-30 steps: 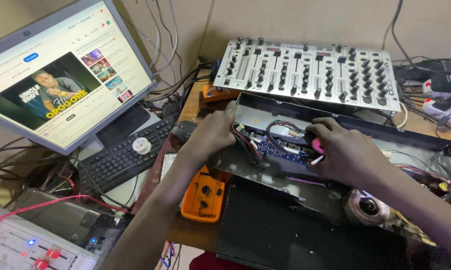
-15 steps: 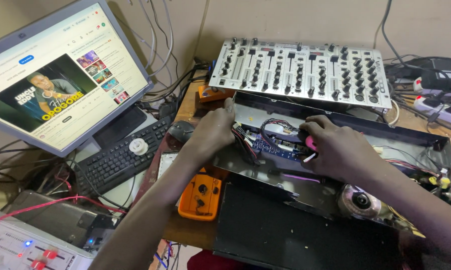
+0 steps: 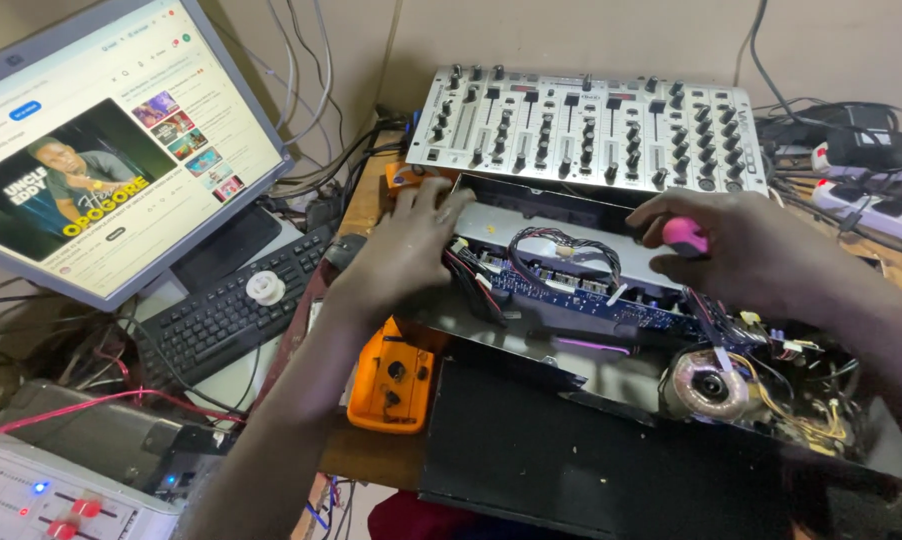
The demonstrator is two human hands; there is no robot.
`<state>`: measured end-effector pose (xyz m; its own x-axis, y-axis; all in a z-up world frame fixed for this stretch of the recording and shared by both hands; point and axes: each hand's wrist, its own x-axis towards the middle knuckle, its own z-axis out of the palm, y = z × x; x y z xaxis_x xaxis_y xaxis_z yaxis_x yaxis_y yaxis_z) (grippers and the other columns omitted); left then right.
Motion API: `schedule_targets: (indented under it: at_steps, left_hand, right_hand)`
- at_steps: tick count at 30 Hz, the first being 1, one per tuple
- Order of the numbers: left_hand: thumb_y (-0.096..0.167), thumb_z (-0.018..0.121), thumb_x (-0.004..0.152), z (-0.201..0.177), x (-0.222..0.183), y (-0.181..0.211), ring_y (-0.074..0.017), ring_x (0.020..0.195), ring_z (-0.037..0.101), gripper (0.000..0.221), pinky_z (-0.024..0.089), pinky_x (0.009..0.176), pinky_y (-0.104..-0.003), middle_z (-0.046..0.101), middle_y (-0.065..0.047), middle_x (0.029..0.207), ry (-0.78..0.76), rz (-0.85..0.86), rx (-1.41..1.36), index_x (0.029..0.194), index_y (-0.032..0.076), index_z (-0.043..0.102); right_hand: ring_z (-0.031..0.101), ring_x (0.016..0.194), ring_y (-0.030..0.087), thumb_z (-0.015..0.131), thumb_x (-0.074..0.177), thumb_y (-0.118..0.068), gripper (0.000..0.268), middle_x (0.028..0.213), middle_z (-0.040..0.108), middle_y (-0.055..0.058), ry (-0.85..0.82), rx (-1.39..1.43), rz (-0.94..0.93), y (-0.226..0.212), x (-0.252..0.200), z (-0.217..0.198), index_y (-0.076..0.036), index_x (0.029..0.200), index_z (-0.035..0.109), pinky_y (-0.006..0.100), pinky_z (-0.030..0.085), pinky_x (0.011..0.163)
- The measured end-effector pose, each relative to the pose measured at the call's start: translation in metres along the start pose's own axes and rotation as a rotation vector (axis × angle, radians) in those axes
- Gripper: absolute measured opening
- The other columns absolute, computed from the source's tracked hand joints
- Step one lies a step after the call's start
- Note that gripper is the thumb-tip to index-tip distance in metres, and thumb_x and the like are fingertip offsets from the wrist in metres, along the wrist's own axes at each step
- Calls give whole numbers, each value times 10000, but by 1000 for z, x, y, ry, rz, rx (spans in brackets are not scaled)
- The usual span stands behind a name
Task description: The person uses a screwdriver to remove screws from an internal circuit board and the rear panel of an audio mixer. The person handles the screws, the internal board, and the mixer housing while using the tool.
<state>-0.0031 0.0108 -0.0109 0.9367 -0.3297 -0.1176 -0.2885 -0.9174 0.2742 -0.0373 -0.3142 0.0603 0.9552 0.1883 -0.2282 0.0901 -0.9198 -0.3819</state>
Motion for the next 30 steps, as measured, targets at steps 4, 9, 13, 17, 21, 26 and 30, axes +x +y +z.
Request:
schedule_targets:
  at_steps: [4, 9, 13, 17, 21, 26, 30]
  left_hand:
    - [135, 858, 820, -6, -29, 20, -324, 1549, 345, 424, 260, 1313, -571, 431, -76, 1682, 3, 160, 56, 1221, 178, 728]
    - [65, 858, 806, 20, -23, 5, -263, 1241, 609, 454, 402, 1189, -485, 699, -27, 1260, 143, 246, 88, 1215, 179, 698]
    - [204, 830, 765, 43, -11, -19, -302, 1074, 604, 216, 491, 1010, -479, 673, -30, 1038, 369, 418, 132, 961, 192, 741]
    - [161, 846, 756, 17, -30, -13, -310, 1077, 631, 185, 514, 983, -467, 685, -16, 1022, 394, 438, 51, 909, 179, 743]
    - [71, 739, 893, 10, -40, -23, -376, 1096, 686, 162, 541, 971, -517, 714, -77, 989, 327, 364, -196, 982, 176, 653]
    - [301, 804, 926, 38, -24, -33, -381, 950, 655, 251, 556, 837, -527, 594, -50, 883, 616, 211, -72, 986, 195, 585]
    - [277, 783, 949, 26, -54, 16, -433, 867, 706, 204, 593, 756, -523, 676, -131, 822, 516, 282, -272, 900, 127, 653]
  right_hand:
    - [877, 1056, 205, 806, 942, -211, 430, 1231, 866, 27, -31, -114, -94, -19, -1, 13, -290, 1358, 729, 315, 765, 985]
    - [842, 1099, 198, 810, 910, -179, 497, 1290, 839, -16, -69, -126, -193, -40, 3, 31, -287, 1384, 707, 324, 718, 1006]
    - [784, 1020, 475, 836, 830, -210, 518, 1158, 821, 106, 46, -205, -380, -13, 34, 60, -182, 1330, 703, 597, 669, 777]
    - [794, 939, 466, 835, 849, -386, 422, 1065, 814, 106, 10, -434, -323, -14, 46, 77, -168, 1200, 751, 598, 656, 744]
    - [826, 880, 386, 784, 889, -364, 310, 966, 841, 76, -28, -513, -236, -18, 47, 77, -183, 1139, 812, 509, 674, 750]
    - [841, 828, 336, 822, 880, -311, 309, 909, 855, 69, -22, -492, -242, -28, 46, 69, -177, 1158, 848, 438, 691, 715]
    - [844, 804, 370, 816, 880, -210, 298, 851, 847, 150, -24, -447, -301, -33, 42, 60, -85, 1150, 838, 455, 687, 699]
